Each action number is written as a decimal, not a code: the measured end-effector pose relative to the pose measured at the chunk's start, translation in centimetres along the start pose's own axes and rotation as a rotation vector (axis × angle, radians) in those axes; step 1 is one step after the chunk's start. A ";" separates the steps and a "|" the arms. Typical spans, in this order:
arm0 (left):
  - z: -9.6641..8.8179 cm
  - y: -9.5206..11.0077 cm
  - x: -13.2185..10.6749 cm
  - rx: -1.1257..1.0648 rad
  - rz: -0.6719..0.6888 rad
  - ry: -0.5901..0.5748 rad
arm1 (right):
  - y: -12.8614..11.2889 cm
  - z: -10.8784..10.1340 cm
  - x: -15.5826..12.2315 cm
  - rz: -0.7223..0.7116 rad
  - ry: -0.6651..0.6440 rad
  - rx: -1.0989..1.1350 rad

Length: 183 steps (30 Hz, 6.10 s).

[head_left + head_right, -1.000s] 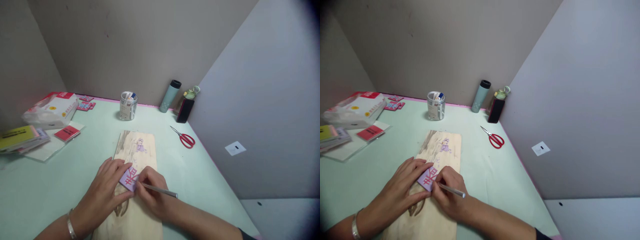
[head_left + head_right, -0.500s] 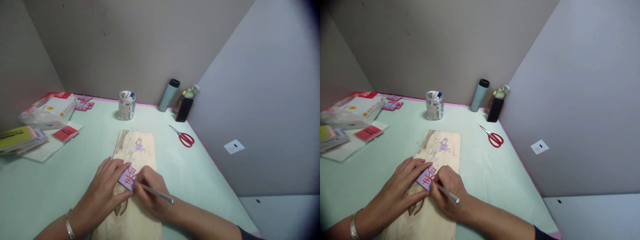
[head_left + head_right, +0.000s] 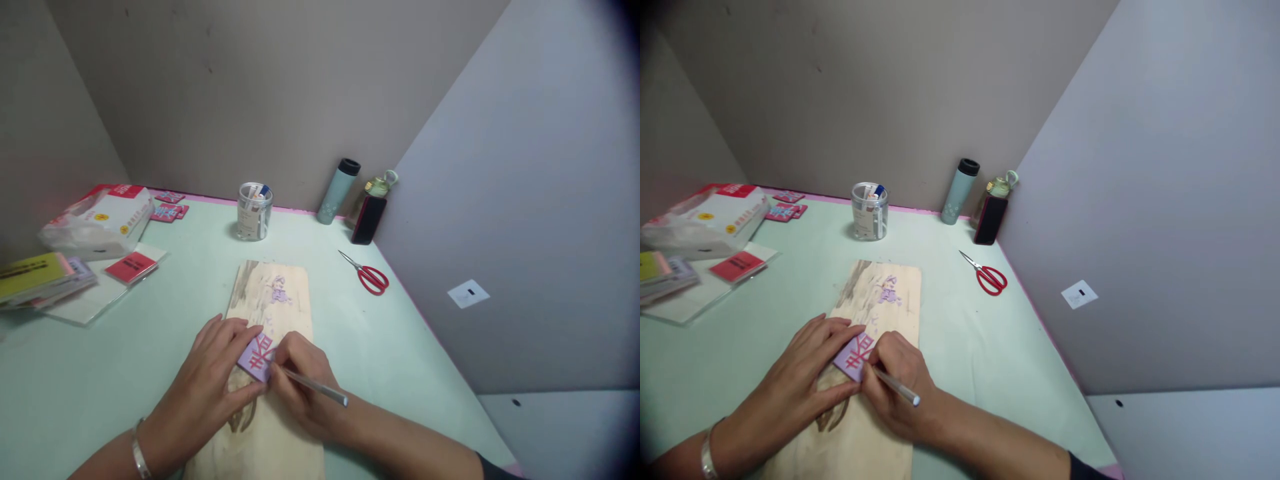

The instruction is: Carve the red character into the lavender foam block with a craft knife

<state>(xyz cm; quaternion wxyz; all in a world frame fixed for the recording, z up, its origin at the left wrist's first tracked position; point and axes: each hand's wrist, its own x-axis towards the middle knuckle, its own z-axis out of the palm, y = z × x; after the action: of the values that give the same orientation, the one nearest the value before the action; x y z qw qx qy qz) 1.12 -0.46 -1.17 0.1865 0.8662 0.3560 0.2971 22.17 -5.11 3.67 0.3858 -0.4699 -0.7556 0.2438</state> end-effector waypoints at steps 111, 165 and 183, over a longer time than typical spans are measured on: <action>-0.9 -0.7 0.2 0.022 0.078 -0.041 | 1.1 0.5 0.0 0.381 0.117 0.323; -1.4 -0.4 0.6 0.066 0.074 -0.055 | 1.0 0.6 -0.2 0.183 0.158 0.120; -1.0 -0.7 0.3 0.065 0.054 -0.052 | 1.0 0.3 0.0 0.234 0.133 0.250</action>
<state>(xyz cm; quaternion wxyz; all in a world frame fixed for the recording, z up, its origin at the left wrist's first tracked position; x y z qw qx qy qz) 0.25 0.33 -0.68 0.1594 0.8884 0.3371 0.2679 22.45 -4.65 2.71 0.4596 -0.5178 -0.6324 0.3474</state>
